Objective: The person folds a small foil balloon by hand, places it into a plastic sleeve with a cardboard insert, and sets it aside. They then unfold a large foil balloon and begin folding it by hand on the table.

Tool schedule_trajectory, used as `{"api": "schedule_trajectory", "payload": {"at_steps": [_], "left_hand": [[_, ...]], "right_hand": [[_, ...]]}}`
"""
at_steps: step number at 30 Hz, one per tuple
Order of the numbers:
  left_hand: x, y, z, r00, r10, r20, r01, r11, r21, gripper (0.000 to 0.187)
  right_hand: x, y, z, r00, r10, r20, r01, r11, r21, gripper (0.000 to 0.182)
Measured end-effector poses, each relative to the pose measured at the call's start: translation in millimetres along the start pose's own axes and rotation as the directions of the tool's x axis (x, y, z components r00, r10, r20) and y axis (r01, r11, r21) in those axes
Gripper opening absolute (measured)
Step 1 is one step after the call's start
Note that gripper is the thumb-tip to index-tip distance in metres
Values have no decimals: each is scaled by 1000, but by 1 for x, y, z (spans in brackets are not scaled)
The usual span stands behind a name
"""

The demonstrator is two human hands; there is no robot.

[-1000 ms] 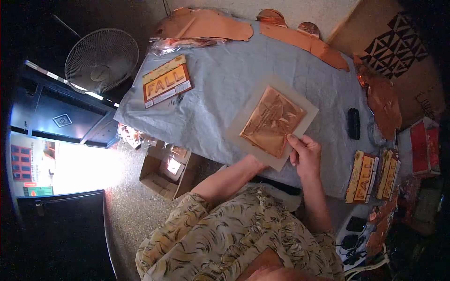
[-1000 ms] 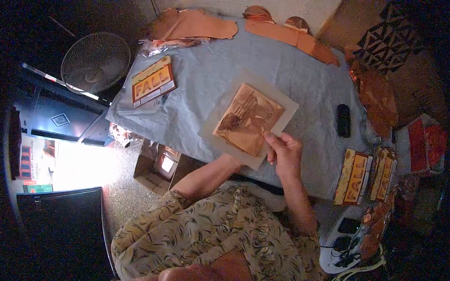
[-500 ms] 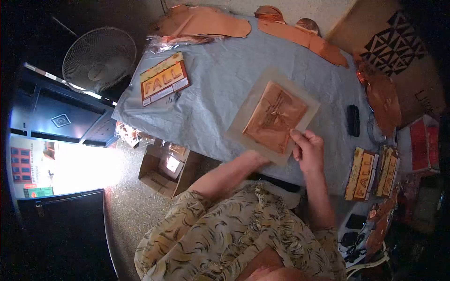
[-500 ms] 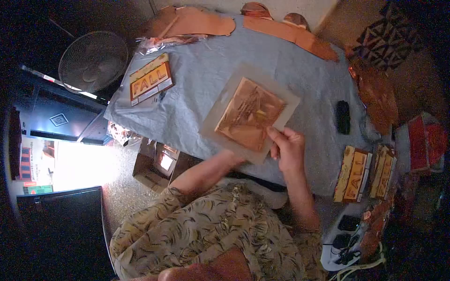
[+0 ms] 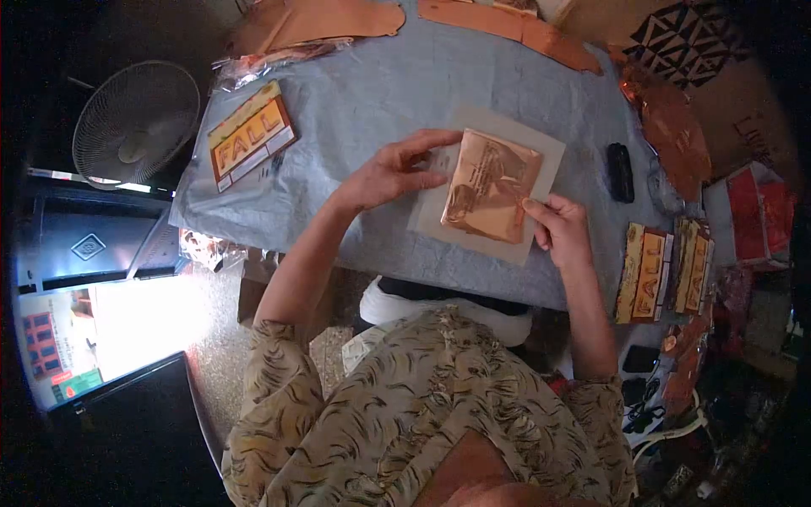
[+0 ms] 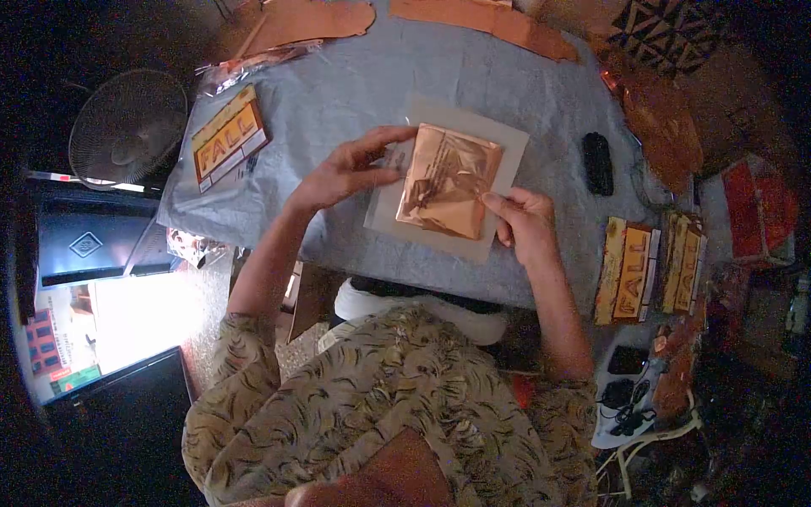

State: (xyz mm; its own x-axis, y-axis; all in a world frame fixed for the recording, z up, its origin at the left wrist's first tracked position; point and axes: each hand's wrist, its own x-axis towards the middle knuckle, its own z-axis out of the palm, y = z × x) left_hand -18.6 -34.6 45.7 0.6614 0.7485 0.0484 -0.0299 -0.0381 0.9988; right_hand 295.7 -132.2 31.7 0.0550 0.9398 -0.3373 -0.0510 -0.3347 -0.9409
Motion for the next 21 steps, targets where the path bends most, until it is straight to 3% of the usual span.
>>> {"api": "schedule_trajectory", "payload": {"at_steps": [8,9,10,11,13,14,16,21], "left_hand": [[-5,-32,-13,986,165,29,-168,980,108,78],[-8,-28,-20,987,151,46,-155,878,453,88],[-9,-25,-24,990,129,59,-130,661,739,99],[-10,-24,-26,991,124,55,-124,666,736,99],[-12,-26,-27,979,157,132,-178,335,925,116],[-12,-26,-28,980,154,126,-173,343,923,116],[-10,-27,-29,985,65,162,-172,212,962,123],[-11,-31,-32,985,69,155,-168,244,955,125]], "right_hand": [[15,4,-3,1000,29,10,-28,998,-56,22],[16,3,-3,999,47,16,-46,996,-74,21],[17,3,-3,998,66,22,-64,994,-91,21],[19,3,-2,997,74,24,-71,993,-93,21],[20,4,-1,997,82,3,-80,983,-168,21],[20,4,-1,996,91,5,-89,981,-172,21],[20,2,-1,996,93,-11,-93,974,-205,21],[23,2,-5,991,135,10,-130,971,-203,20]]}}
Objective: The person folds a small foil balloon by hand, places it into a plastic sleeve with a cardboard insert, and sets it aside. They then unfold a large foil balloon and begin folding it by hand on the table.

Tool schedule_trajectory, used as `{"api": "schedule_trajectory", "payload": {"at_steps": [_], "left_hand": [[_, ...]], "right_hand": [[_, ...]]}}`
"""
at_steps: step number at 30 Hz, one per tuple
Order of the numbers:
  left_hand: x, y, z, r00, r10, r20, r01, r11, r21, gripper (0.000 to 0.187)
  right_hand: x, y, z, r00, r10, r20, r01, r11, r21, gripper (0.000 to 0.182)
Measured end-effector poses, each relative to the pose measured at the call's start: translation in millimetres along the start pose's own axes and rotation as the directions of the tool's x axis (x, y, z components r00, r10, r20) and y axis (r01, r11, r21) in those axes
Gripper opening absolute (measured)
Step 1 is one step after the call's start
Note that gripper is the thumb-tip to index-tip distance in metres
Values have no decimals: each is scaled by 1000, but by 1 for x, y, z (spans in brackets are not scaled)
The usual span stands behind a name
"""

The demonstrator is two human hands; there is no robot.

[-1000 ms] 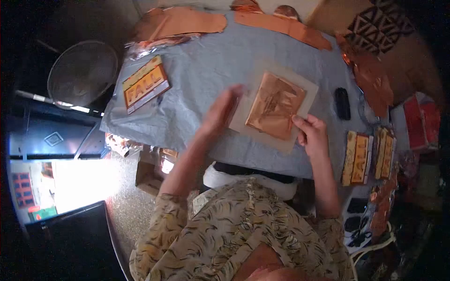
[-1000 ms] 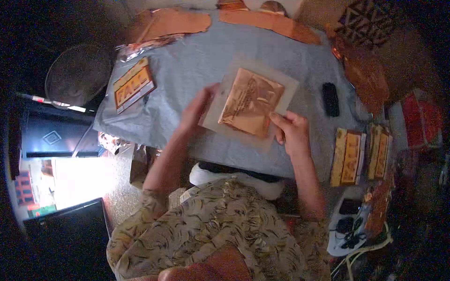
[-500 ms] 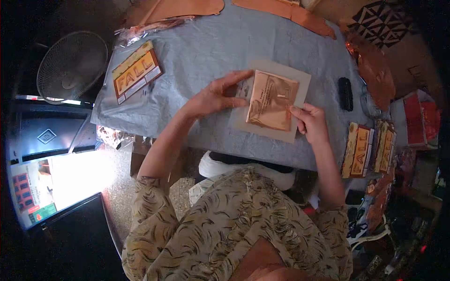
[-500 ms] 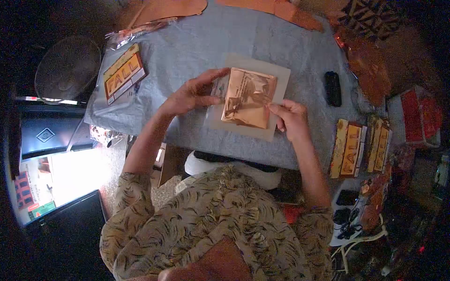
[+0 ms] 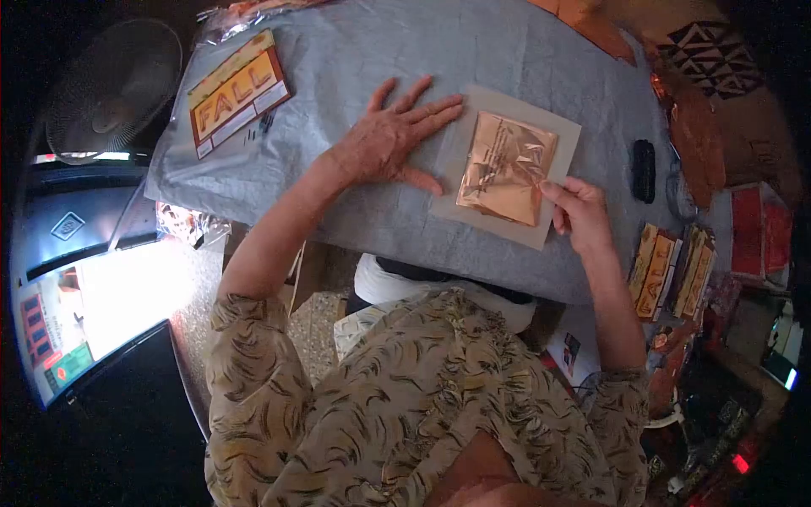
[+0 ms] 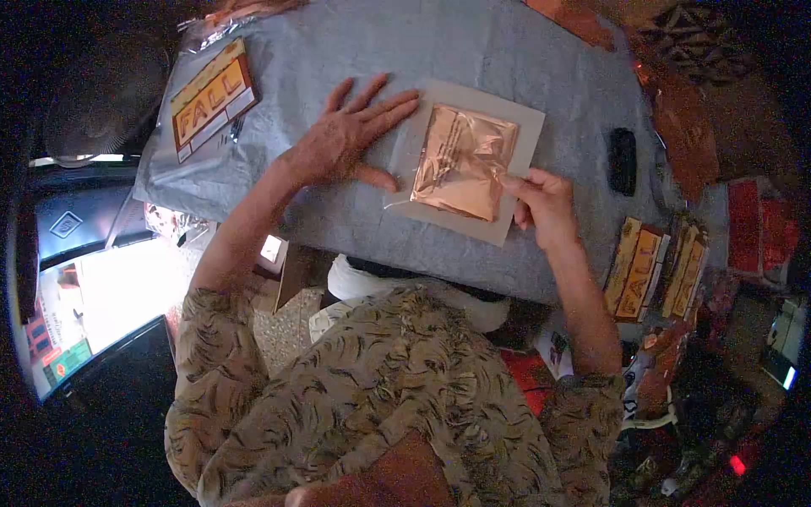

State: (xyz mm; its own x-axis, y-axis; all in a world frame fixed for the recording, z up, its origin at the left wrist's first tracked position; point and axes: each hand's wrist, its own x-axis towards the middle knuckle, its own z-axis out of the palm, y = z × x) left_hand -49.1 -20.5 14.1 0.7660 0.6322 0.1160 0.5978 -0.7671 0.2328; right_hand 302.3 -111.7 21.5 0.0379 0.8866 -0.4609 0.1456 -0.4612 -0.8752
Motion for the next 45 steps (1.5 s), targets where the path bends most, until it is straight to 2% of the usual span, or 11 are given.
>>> {"api": "schedule_trajectory", "payload": {"at_steps": [5,8,10,11,13,16,23,28,41,45], "left_hand": [[-1,-5,9,999,21,-50,-19,999,26,123],[-2,-4,8,999,21,-49,-22,1000,-8,130],[-2,-4,5,999,13,-39,-13,1000,-21,129],[-2,-4,5,999,9,-39,-10,1000,-23,129],[-2,-4,5,998,10,-54,-12,999,-41,128],[-2,-6,8,999,8,-53,-11,999,-49,127],[-2,-5,7,998,-1,-55,-2,998,-67,127],[-3,-7,8,998,18,-68,-20,999,-37,126],[-2,-5,5,993,40,-107,-47,997,-65,128],[1,-8,7,994,38,-99,-43,998,-45,130]], "right_hand": [[-1,-4,3,999,34,-15,-34,999,3,22],[-4,-4,-1,999,50,1,-50,995,-81,26],[-4,2,-14,995,29,100,-34,998,46,32],[-4,4,-18,994,31,102,-36,998,43,32],[-6,7,-23,992,28,121,-54,974,222,36],[-2,9,-31,979,31,202,-72,978,195,36],[3,15,-36,973,32,228,-86,969,231,35],[-5,3,-18,994,83,76,-91,989,116,32],[-11,-5,-2,993,113,-25,-110,990,92,31],[-12,-4,-2,998,55,-29,-55,998,-13,27]]}}
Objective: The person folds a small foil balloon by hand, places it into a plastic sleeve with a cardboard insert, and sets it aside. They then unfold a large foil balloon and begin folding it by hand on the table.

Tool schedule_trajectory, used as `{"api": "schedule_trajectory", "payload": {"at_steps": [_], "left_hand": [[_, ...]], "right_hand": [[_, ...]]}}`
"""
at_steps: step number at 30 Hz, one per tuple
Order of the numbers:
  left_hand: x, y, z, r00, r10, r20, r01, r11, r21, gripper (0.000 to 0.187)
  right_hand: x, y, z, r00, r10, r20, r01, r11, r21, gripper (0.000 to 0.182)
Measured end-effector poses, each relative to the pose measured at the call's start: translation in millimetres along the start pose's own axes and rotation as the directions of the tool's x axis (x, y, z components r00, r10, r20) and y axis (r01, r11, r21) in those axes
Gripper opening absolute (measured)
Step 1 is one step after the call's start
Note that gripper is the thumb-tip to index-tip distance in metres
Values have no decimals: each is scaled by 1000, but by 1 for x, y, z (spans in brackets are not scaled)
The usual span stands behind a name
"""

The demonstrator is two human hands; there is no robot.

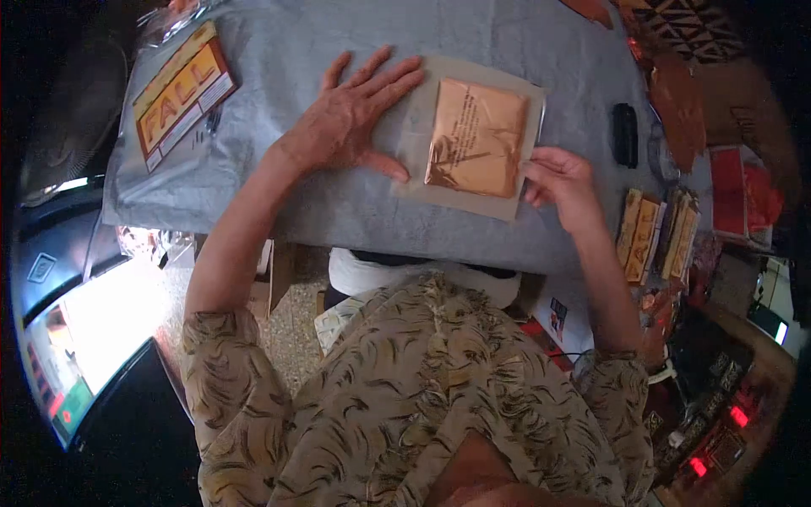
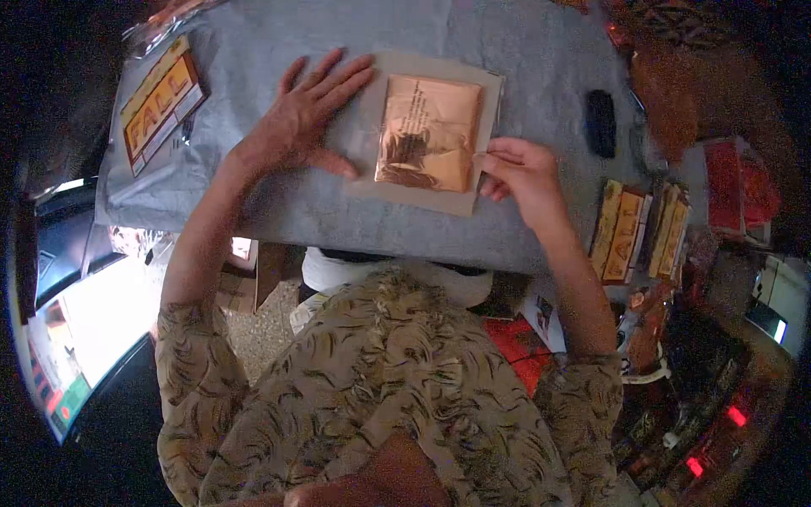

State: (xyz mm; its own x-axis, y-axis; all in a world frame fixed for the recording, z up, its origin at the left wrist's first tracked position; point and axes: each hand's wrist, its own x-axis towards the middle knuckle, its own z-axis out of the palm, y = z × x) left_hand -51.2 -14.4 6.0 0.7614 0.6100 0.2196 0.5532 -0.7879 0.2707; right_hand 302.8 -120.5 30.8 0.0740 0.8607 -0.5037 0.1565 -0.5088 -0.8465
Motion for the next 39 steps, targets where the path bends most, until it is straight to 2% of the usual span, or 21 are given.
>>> {"api": "schedule_trajectory", "payload": {"at_steps": [6,8,10,11,14,17,19,23,25,26,31,32,34,35,36,37,38,39], "left_hand": [[-3,3,-4,1000,-24,6,25,999,-20,132],[-3,2,-4,999,-28,34,29,998,-46,140],[-2,1,0,999,-24,27,25,999,-40,140],[-3,0,1,999,-23,22,24,999,-36,140],[-3,1,-1,1000,-25,18,26,999,-37,141],[-3,2,-1,999,-30,13,31,999,-44,142],[-2,1,0,999,-32,23,33,999,-37,141],[-3,2,-1,1000,-24,0,24,999,-27,135],[-3,0,-1,1000,-28,10,28,999,-16,135],[-4,1,-1,999,-32,23,32,999,-8,135],[-1,-1,0,999,-23,22,23,1000,-20,134],[-1,-1,0,999,-25,33,25,1000,-1,134],[-2,0,-2,999,-28,41,29,1000,-4,134],[-1,1,-3,998,-33,50,33,999,-12,133],[-2,0,-1,999,-24,48,24,1000,-4,133],[-3,-1,1,1000,-22,13,22,999,-44,130],[-2,1,1,1000,-19,-22,17,996,-84,126],[1,7,-2,1000,-5,-21,3,997,-76,126]], "right_hand": [[1,-3,7,999,-50,16,50,998,-36,19],[0,-6,11,999,-45,0,45,999,-27,17],[-1,-8,15,995,-99,-32,94,986,-138,13],[0,-7,15,994,-102,-33,96,986,-138,13],[4,-8,16,995,-99,-6,97,984,-148,12],[0,-19,29,998,-59,-36,48,965,-256,14],[1,-16,36,981,-188,-44,170,950,-262,21],[8,-8,40,971,-238,-33,227,954,-195,26],[10,-7,41,956,-293,-28,276,925,-263,28],[8,-8,39,957,-288,-32,270,927,-261,28],[0,-11,14,999,-46,13,48,959,-280,13],[-1,-5,10,999,-50,12,51,960,-277,13],[-6,0,8,957,-287,-34,224,812,-540,14],[-12,3,8,955,-295,-40,229,813,-536,14],[-25,-4,19,843,-531,-84,324,627,-709,13],[-32,-12,30,675,-734,-75,340,400,-851,16],[-33,-18,40,668,-739,-88,336,405,-850,16],[-32,-25,52,606,-795,12,458,337,-823,29]]}}
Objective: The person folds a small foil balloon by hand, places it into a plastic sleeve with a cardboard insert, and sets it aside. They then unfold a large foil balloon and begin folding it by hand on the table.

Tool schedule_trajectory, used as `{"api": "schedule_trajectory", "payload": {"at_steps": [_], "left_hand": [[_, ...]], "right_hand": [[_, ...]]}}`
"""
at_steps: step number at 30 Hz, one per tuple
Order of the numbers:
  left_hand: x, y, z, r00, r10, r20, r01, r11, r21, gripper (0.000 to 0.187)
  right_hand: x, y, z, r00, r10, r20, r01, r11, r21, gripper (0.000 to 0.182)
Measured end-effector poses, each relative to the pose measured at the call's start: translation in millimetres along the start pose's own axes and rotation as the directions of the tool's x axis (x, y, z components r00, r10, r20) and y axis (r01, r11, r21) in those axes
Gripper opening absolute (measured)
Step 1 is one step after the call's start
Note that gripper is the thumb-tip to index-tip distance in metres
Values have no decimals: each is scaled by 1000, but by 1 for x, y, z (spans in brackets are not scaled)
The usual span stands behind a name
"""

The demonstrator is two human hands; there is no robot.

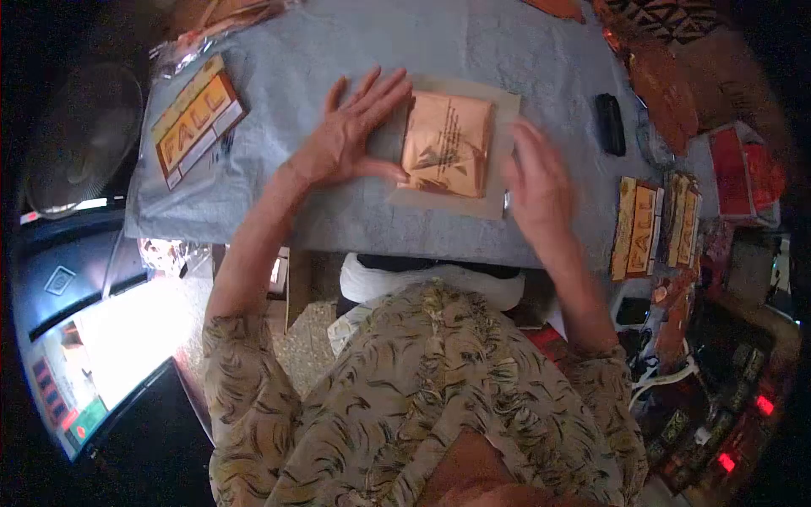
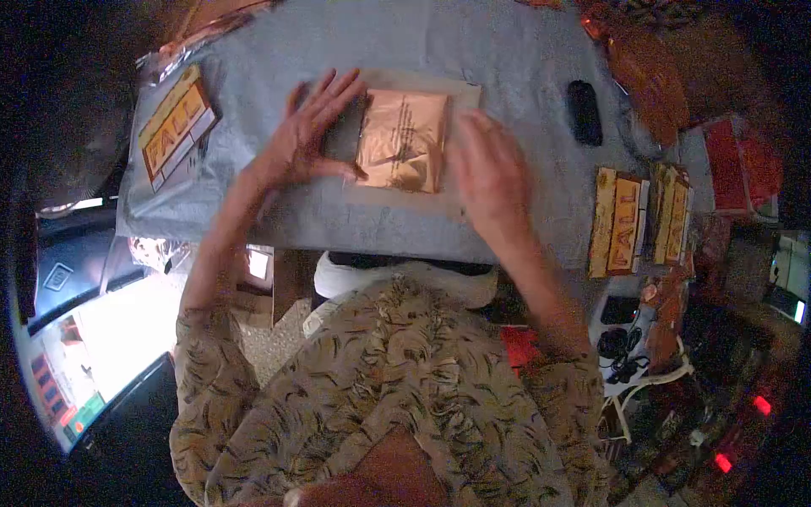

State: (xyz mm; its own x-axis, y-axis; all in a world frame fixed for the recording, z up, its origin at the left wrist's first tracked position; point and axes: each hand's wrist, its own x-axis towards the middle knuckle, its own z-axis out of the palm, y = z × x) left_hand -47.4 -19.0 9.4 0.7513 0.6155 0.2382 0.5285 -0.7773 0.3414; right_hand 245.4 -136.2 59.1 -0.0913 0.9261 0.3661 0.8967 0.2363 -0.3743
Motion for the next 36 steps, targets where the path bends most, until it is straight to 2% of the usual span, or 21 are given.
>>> {"api": "schedule_trajectory", "payload": {"at_steps": [1,2,4,5,8,12,15,17,18,20,21,25,27,28,29,30,32,33,34,35,36], "left_hand": [[1,9,-1,1000,14,2,-14,1000,23,121],[3,17,-1,1000,27,7,-28,999,44,117],[10,26,3,997,58,44,-61,994,92,115],[13,28,6,994,76,76,-85,987,136,112],[19,27,9,994,77,84,-89,983,160,114],[23,31,6,991,44,123,-64,984,166,117],[25,30,5,988,35,153,-59,986,154,118],[25,29,6,987,37,155,-61,987,152,118],[25,30,6,988,41,150,-64,986,151,117],[25,31,5,987,36,158,-62,984,164,116],[25,32,5,987,26,159,-55,982,179,115],[24,36,3,990,29,140,-48,989,139,111],[24,40,0,989,-18,149,-2,991,136,106],[24,45,-1,989,3,148,-23,991,134,106],[24,51,-1,992,-35,123,17,989,147,101],[26,56,0,992,-77,99,61,985,159,96],[31,73,16,995,-4,96,-14,983,185,91],[32,84,23,994,52,92,-72,973,219,87],[34,97,28,996,49,78,-56,995,87,83],[36,105,32,995,47,83,-55,994,94,83],[37,111,38,997,61,49,-65,995,82,83]], "right_hand": [[4,-10,5,992,-128,-18,129,990,57,43],[4,-15,16,993,-118,-28,119,991,56,43],[-1,-19,44,980,-140,141,137,990,27,69],[-1,-20,52,981,-136,136,134,991,26,69],[-1,-16,71,979,-76,187,93,992,-85,86],[-2,-12,70,984,-8,178,13,999,-30,86],[-4,-2,62,979,50,198,-35,996,-78,86],[-7,9,53,970,153,186,-127,981,-145,81],[-10,17,50,970,157,185,-131,981,-144,81],[-15,34,40,969,129,209,-66,955,-288,74],[-17,40,38,970,138,202,-74,953,-292,74],[-33,69,18,961,260,88,-202,887,-415,62],[-50,87,6,948,316,23,-273,850,-451,59],[-62,94,0,952,307,0,-288,893,-347,57],[-74,99,-6,953,301,-23,-298,924,-242,56],[-80,95,-13,949,314,-33,-312,916,-251,56],[-83,71,-15,984,180,4,-179,979,-98,54],[-84,59,-13,984,178,3,-177,980,-90,54],[-87,47,-11,991,96,91,-91,994,-62,54],[-89,37,-9,984,13,176,-8,1000,-28,54],[-92,32,-5,984,14,177,-11,1000,-21,54]]}}
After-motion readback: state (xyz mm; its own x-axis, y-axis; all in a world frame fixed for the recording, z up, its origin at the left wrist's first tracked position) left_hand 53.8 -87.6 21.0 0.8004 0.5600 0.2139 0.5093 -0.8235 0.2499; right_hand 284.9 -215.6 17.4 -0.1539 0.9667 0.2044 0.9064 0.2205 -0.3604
